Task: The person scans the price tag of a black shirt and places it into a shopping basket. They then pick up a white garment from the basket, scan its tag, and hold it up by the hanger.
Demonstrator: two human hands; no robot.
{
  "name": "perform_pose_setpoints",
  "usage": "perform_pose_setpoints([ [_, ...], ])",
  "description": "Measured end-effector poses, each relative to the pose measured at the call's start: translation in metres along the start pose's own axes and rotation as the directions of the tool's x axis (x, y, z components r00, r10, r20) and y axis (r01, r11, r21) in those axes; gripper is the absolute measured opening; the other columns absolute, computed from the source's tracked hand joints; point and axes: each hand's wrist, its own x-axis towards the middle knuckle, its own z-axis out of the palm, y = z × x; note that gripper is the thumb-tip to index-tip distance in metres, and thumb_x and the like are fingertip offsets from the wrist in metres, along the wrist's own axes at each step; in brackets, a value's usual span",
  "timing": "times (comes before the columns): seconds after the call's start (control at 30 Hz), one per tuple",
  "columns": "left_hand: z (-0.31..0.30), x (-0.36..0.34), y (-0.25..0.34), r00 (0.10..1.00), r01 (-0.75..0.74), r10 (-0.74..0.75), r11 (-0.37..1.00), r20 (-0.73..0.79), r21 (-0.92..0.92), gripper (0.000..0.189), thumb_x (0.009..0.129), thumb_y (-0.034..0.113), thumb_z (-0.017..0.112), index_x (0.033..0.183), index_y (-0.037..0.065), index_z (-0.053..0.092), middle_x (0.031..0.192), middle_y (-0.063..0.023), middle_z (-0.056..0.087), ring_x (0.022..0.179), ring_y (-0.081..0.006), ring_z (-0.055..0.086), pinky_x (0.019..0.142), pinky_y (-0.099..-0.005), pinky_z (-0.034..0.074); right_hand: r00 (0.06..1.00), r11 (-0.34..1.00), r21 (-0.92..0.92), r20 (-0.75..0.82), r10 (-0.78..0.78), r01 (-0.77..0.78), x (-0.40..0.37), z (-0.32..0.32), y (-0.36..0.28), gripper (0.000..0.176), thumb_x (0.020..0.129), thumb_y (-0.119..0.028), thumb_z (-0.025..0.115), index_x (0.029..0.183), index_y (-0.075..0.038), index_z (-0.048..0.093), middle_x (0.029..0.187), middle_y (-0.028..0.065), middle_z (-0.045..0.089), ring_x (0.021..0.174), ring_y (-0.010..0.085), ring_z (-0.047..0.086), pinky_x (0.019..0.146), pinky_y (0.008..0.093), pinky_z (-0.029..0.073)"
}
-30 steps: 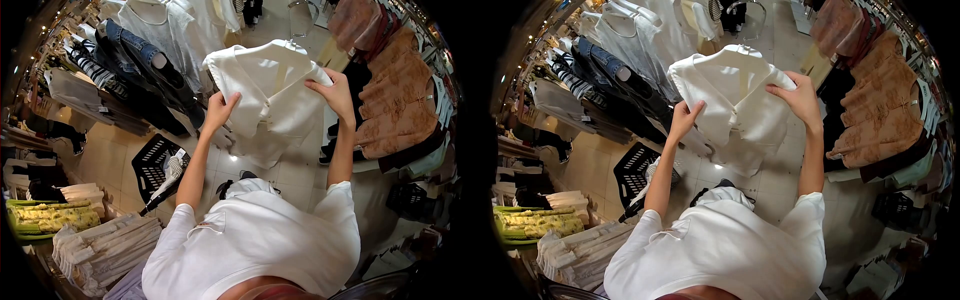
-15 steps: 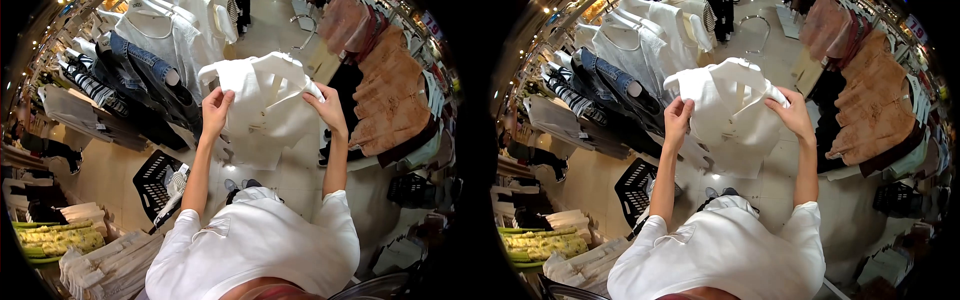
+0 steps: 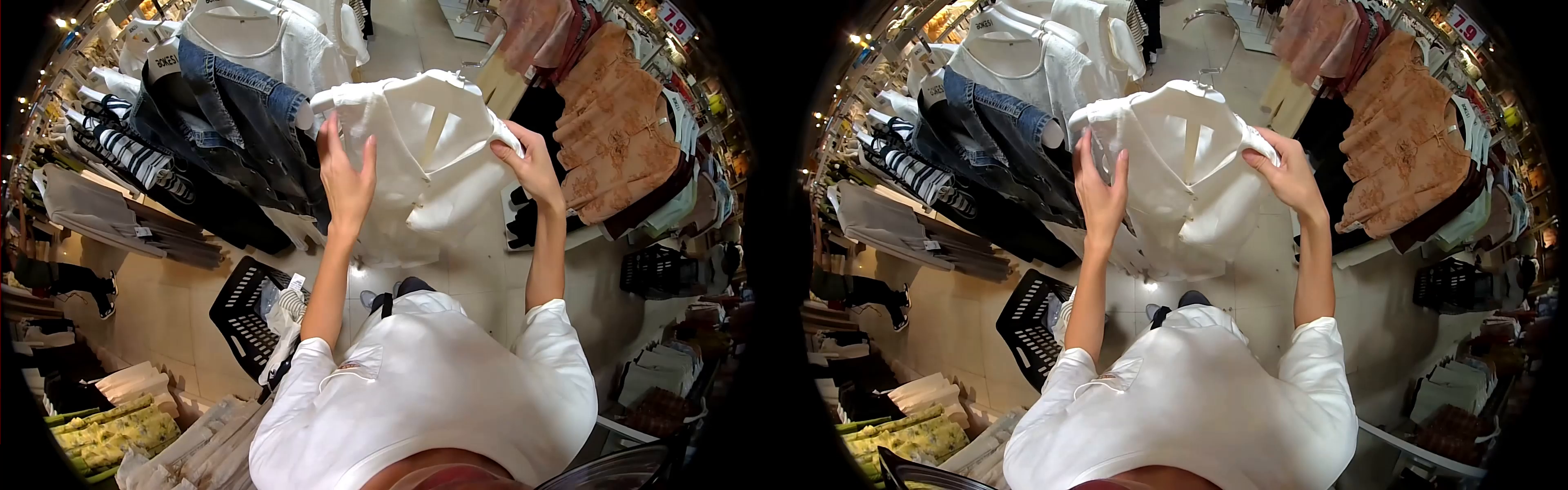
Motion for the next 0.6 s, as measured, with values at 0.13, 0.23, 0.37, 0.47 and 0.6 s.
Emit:
perform_pose_setpoints([
  [0.13, -0.001, 0.021, 0.009, 0.962, -0.266, 0.267, 0.963, 0.046, -0.038, 0.045, 0.081, 0.019, 0.069, 0.120, 0.002, 0.053, 0.122, -0.0188, 0.050, 0.112, -0.0367, 0.050, 0.095, -0.0403, 0.040, 1.000, 1.000, -0.022, -0.010, -0.016, 0.016, 0.000, 0.004, -0.005, 0.031, 0.082, -0.008, 0.066, 0.110, 0.003, 0.060, 0.092, 0.0020, 0.063, 0.085, 0.0089, 0.053, 0.080, 0.0236, 0.042],
  [0.23, -0.012, 0.050, 0.036, 0.907, -0.421, 0.415, 0.903, 0.072, 0.091, 0.045, 0.081, 0.021, 0.070, 0.119, 0.004, 0.054, 0.122, -0.0183, 0.049, 0.112, -0.0372, 0.049, 0.093, -0.0402, 0.041, 1.000, 0.999, -0.034, -0.003, -0.021, 0.021, 0.000, 0.005, -0.005, 0.034, 0.079, -0.006, 0.067, 0.111, 0.003, 0.060, 0.094, 0.0036, 0.064, 0.087, 0.0099, 0.055, 0.081, 0.0242, 0.043],
  [0.37, -0.006, 0.078, 0.026, 0.838, -0.287, 0.282, 0.956, 0.467, -0.060, 0.031, 0.080, 0.026, 0.070, 0.100, 0.004, 0.062, 0.094, -0.0106, 0.062, 0.074, -0.0286, 0.061, 0.063, -0.0344, 0.047, 0.998, 0.998, -0.035, 0.028, -0.051, 0.052, 0.006, 0.000, -0.003, 0.035, 0.078, -0.005, 0.068, 0.112, 0.002, 0.060, 0.094, 0.0041, 0.065, 0.086, 0.0106, 0.056, 0.080, 0.0247, 0.043],
  [0.47, 0.005, 0.083, 0.016, 0.843, -0.362, 0.379, 0.924, 0.381, -0.120, 0.028, 0.079, 0.031, 0.070, 0.089, 0.005, 0.063, 0.076, -0.0090, 0.062, 0.062, -0.0288, 0.058, 0.055, -0.0353, 0.044, 0.997, 0.999, 0.001, 0.062, -0.046, 0.046, 0.013, -0.006, 0.006, 0.033, 0.079, -0.008, 0.069, 0.110, 0.003, 0.061, 0.093, 0.0038, 0.064, 0.087, 0.0108, 0.055, 0.080, 0.0246, 0.043],
  [0.6, 0.012, 0.089, 0.013, 0.870, -0.355, 0.352, 0.933, 0.345, -0.058, 0.027, 0.077, 0.033, 0.071, 0.084, 0.008, 0.064, 0.067, -0.0095, 0.060, 0.058, -0.0277, 0.056, 0.053, -0.0337, 0.042, 0.943, 0.996, 0.012, 0.320, -0.089, 0.090, 0.024, -0.018, 0.008, 0.045, 0.087, -0.020, 0.064, 0.124, 0.001, 0.051, 0.101, 0.0072, 0.062, 0.088, 0.0129, 0.055, 0.080, 0.0265, 0.043],
])
